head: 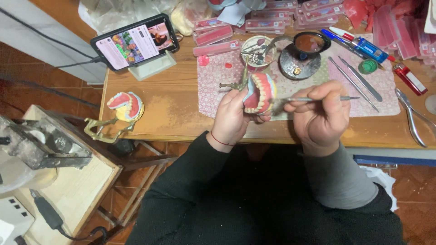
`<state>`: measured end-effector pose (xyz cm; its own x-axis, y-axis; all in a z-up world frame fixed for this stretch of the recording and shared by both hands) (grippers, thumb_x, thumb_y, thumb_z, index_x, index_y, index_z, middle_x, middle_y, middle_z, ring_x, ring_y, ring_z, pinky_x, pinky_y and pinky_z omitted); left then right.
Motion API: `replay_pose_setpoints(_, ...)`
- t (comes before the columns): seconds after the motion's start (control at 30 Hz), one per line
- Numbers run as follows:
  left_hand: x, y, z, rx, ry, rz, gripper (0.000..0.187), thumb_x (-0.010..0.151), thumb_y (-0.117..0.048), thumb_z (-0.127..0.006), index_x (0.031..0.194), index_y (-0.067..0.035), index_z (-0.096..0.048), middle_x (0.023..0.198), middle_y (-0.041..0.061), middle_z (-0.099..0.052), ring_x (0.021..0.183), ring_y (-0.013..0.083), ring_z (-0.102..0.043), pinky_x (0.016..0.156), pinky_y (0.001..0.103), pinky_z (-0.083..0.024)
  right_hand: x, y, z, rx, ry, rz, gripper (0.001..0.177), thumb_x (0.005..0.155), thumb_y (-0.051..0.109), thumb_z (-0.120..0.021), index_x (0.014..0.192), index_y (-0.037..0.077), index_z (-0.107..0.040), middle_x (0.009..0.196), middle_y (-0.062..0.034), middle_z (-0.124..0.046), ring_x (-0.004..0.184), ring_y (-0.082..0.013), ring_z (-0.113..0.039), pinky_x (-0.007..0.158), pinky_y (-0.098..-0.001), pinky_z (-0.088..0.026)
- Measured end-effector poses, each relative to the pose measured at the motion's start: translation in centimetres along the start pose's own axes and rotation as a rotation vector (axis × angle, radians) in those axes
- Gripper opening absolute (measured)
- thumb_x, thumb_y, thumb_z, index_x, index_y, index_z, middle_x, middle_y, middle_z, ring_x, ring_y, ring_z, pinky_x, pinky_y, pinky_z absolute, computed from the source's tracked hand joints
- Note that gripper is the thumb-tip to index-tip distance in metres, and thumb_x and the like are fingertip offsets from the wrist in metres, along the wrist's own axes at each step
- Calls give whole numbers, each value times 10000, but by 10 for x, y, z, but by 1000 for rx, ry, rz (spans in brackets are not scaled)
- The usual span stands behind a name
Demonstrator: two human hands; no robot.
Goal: The person is applying and shaping dental wax on a set of dentures using a heated sculpting tool.
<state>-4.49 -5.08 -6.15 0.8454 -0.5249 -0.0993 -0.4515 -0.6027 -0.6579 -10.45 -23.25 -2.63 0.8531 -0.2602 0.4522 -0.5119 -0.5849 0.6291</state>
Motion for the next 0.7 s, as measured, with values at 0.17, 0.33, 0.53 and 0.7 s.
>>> replay_pose_setpoints(0.17,-1,0,-2,15,-5,2,440,1099,-338,-493,1067,77,-638,849,208,-715,667,287,-718,590,371,-582,-5,-1,2,-11,-69,20,339,1203,282,-470,1084,-25,-554,945,-282,-692,808,-361,-705,781,-439,-611)
replay_pose_setpoints(0.33,-2,-5,-6,19,-34,-20,426,1102,-308,-481,1075,83,-650,870,179,-713,677,275,-711,604,380,-585,-9,4,-12,-124,-51,155,394,1169,338,-547,1107,-48,-595,977,-246,-694,867,-342,-716,849,-468,-626)
replay_pose_setpoints(0.53,0,-1,2,15,19,-60,476,1141,-343,-494,1079,102,-650,880,198,-720,709,274,-718,638,362,-585,-19,22,-42,-471,66,391,425,1132,391,-585,1174,-28,-641,1019,-247,-709,889,-328,-722,861,-426,-613)
replay_pose_setpoints(0.7,1,-6,0,15,-3,-86,478,1106,-362,-502,1096,89,-660,911,198,-725,756,278,-735,670,368,-601,-25,45,-48,-599,17,606,417,1100,382,-579,1115,-31,-637,1008,-202,-698,834,-331,-728,774,-438,-640)
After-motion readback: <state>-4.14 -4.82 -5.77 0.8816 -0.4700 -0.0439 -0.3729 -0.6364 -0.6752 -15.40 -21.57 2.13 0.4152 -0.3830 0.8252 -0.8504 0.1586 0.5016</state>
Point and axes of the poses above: each hand's wrist, its own x-axis towards the middle knuckle, its own z-axis out of the back of the hand, y = z × x, the point moved 6 cm from there along x, towards the middle knuckle
